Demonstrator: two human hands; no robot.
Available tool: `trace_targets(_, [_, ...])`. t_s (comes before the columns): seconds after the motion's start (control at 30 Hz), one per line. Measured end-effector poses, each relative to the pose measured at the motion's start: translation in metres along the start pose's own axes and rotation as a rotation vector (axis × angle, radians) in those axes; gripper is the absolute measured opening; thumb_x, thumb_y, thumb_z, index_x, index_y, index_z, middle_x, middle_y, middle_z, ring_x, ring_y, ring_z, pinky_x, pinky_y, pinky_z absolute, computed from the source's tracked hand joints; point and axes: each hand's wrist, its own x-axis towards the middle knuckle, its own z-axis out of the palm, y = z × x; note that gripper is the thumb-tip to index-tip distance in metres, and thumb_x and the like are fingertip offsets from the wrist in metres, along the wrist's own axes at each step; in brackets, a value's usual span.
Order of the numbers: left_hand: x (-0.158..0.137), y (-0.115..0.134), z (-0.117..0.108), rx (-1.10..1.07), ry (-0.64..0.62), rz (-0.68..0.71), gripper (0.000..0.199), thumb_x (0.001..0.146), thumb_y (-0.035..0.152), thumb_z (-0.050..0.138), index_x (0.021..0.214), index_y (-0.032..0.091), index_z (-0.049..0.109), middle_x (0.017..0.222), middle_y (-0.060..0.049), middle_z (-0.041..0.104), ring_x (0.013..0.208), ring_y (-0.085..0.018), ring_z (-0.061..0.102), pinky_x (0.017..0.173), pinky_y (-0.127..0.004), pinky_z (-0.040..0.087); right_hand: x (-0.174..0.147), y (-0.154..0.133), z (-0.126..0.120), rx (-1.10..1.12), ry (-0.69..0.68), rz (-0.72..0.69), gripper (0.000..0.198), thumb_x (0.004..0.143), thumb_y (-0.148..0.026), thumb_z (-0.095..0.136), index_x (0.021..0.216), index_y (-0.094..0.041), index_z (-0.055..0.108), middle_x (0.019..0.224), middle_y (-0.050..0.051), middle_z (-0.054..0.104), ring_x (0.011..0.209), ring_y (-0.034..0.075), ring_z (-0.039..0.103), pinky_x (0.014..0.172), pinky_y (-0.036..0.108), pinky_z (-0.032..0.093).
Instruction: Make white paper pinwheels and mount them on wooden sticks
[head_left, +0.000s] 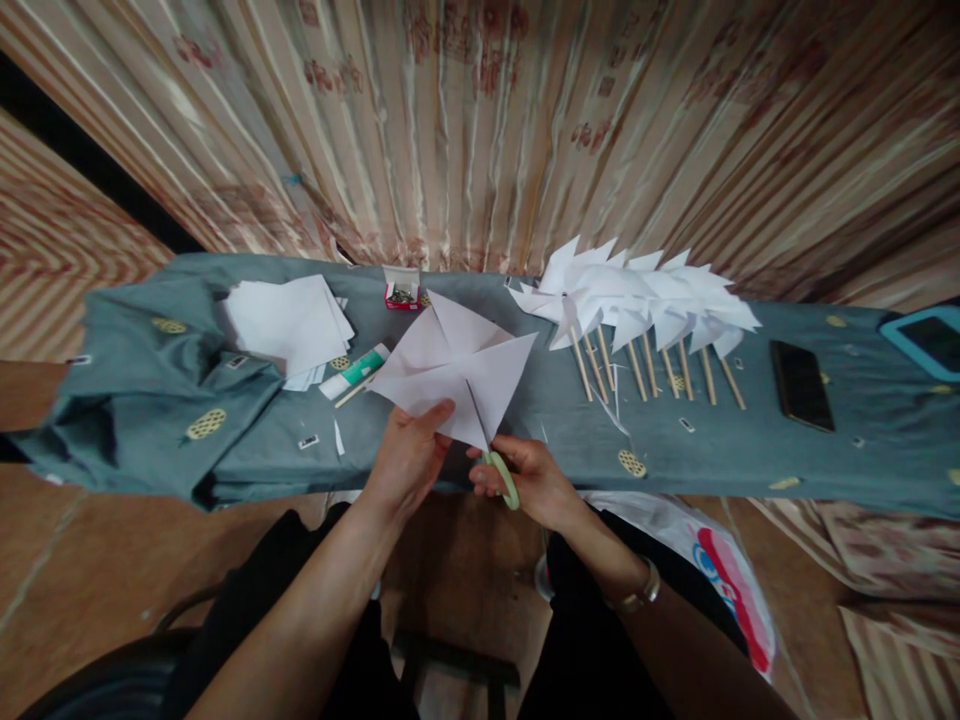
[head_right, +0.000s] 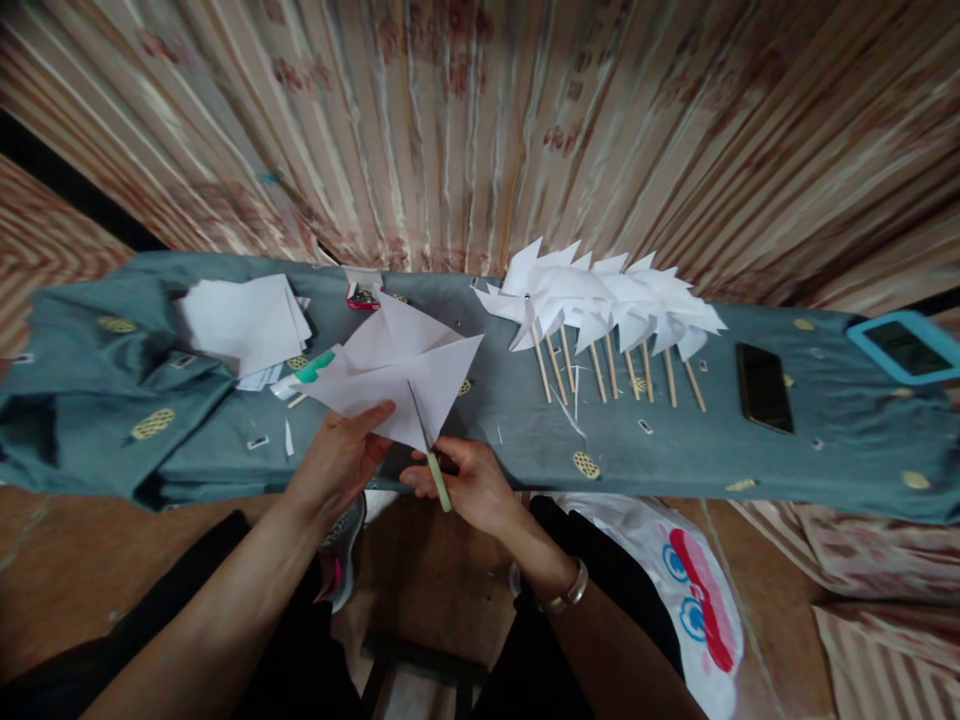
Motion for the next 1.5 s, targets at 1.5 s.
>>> trace_targets(1.5, [0.003,-0.002,0.001,0.007,-0.012,0.089,0.014,0.052,0.014,0.078,0.057,0.016,0.065,0.063,0.001,0.064,0.057,-0.010,0.054,0.058,-0.022,0.044,-0.005,-0.010,-0.005,-0.035,-0.167,-0.081,0.059,0.060,-0.071,0.074,0.080,-0.018,0.056,0.060,0.000,0.066,0.051,0.010,0.057,0.049,0.022,0.045])
